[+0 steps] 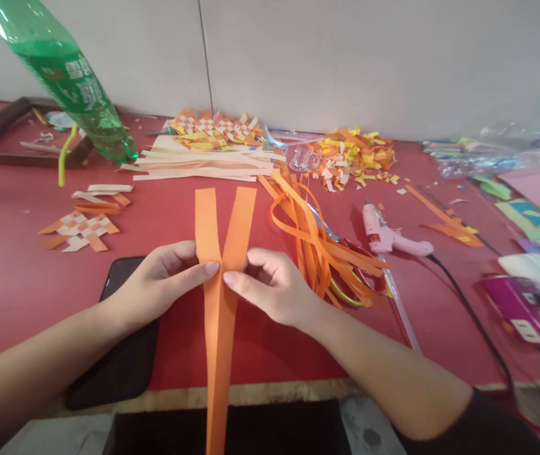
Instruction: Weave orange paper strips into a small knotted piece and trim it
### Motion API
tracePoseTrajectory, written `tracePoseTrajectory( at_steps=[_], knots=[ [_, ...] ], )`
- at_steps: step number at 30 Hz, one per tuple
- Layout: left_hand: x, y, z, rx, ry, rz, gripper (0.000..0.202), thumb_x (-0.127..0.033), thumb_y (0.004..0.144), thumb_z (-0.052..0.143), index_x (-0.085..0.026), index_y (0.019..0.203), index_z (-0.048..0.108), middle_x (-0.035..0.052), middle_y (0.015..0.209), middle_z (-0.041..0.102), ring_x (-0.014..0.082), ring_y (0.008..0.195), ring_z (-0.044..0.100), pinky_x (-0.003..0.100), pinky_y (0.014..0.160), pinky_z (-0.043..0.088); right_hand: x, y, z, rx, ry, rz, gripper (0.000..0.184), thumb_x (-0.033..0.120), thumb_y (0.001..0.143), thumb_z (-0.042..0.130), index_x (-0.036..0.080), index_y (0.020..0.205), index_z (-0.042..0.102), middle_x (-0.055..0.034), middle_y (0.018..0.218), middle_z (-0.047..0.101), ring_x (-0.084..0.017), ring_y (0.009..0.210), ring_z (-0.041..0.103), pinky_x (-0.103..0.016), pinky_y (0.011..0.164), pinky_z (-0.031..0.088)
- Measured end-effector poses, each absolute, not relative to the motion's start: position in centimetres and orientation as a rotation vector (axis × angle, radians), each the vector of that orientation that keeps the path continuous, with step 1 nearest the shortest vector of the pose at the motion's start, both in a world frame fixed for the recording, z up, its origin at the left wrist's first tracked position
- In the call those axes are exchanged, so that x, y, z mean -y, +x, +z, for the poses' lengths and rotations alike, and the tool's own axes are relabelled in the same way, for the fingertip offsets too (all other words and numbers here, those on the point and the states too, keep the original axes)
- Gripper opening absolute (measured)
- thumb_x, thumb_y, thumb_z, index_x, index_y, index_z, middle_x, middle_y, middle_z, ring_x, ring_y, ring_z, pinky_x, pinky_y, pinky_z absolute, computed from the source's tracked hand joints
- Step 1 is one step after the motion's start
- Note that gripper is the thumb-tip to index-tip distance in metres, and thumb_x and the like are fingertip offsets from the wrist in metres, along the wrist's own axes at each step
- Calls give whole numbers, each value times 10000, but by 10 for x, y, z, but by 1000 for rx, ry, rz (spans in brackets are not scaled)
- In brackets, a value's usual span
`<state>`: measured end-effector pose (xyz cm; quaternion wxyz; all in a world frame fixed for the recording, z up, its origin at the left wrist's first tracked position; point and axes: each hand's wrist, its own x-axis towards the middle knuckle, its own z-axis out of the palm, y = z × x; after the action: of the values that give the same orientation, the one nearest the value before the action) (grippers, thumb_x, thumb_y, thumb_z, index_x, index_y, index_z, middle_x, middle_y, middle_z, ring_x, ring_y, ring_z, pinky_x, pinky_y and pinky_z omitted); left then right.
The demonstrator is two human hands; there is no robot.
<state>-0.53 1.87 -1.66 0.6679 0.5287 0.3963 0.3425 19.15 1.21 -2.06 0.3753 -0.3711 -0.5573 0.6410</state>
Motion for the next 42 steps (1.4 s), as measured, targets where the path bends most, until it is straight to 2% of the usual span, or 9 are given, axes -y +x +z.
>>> tracePoseTrajectory(
  at_steps=[3, 9, 12, 16, 22, 29, 33, 35, 42],
  knots=[
    [-18, -5, -16, -910, 1187, 778, 254, -398, 866, 668, -154, 934, 689, 65, 927, 741, 202, 872, 681, 331, 840, 529, -12, 192, -20, 1447, -958, 1609, 164, 337, 859, 684, 178, 896, 697, -11, 742, 634, -89, 568, 500, -221, 467, 393],
    [-19, -5, -15, -920, 1145, 786, 252, -399, 855, 684, -153, 909, 694, 61, 912, 747, 198, 862, 681, 315, 816, 528, -12, 193, -22, 1440, -938, 1595, 123, 307, 878, 670, 185, 885, 678, 37, 625, 556, -70, 498, 451, -214, 442, 364],
    [-19, -4, -15, -914, 1117, 796, 241, -388, 846, 700, -154, 905, 701, 57, 917, 757, 188, 854, 686, 296, 801, 531, -12, 193, -22, 1448, -936, 1583, 127, 307, 885, 663, 184, 912, 684, 32, 636, 564, -69, 495, 455, -213, 431, 360],
    [-18, -3, -15, -894, 1073, 817, 254, -378, 828, 724, -157, 954, 724, 65, 959, 773, 199, 870, 707, 294, 798, 547, -12, 193, -20, 1457, -971, 1553, 151, 336, 878, 669, 191, 911, 694, 22, 640, 577, -79, 495, 460, -224, 431, 372],
    [-18, -5, -12, -791, 1138, 699, 268, -368, 877, 667, -161, 1029, 744, 84, 1059, 769, 235, 978, 714, 332, 878, 554, -13, 193, -22, 1429, -966, 1561, 175, 349, 870, 676, 197, 946, 721, 11, 646, 585, -85, 501, 458, -223, 427, 376],
    [-18, -5, -14, -773, 1202, 764, 241, -317, 887, 666, -184, 1075, 738, 57, 1114, 760, 212, 1054, 696, 285, 923, 535, -14, 194, -22, 1412, -902, 1612, 114, 307, 858, 696, 200, 887, 723, 17, 689, 622, -79, 539, 498, -223, 488, 421],
    [-18, -6, -15, -774, 1201, 786, 231, -311, 891, 666, -191, 1075, 737, 51, 1118, 759, 200, 1048, 696, 276, 922, 534, -14, 192, -20, 1419, -901, 1574, 61, 256, 864, 688, 205, 877, 718, -10, 778, 691, -118, 703, 615, -247, 620, 494],
    [-18, -6, -16, -781, 1182, 792, 240, -317, 890, 667, -187, 1079, 735, 56, 1113, 761, 204, 1041, 699, 282, 914, 539, -13, 192, -19, 1429, -904, 1551, 53, 248, 868, 684, 211, 876, 720, -12, 799, 697, -123, 733, 623, -253, 649, 500],
    [-18, -4, -13, -778, 1119, 780, 247, -318, 892, 665, -168, 1072, 741, 71, 1087, 770, 205, 992, 717, 285, 885, 558, -13, 192, -21, 1425, -907, 1505, 66, 268, 884, 671, 220, 881, 717, 36, 634, 580, -70, 495, 453, -230, 473, 386]
  ],
)
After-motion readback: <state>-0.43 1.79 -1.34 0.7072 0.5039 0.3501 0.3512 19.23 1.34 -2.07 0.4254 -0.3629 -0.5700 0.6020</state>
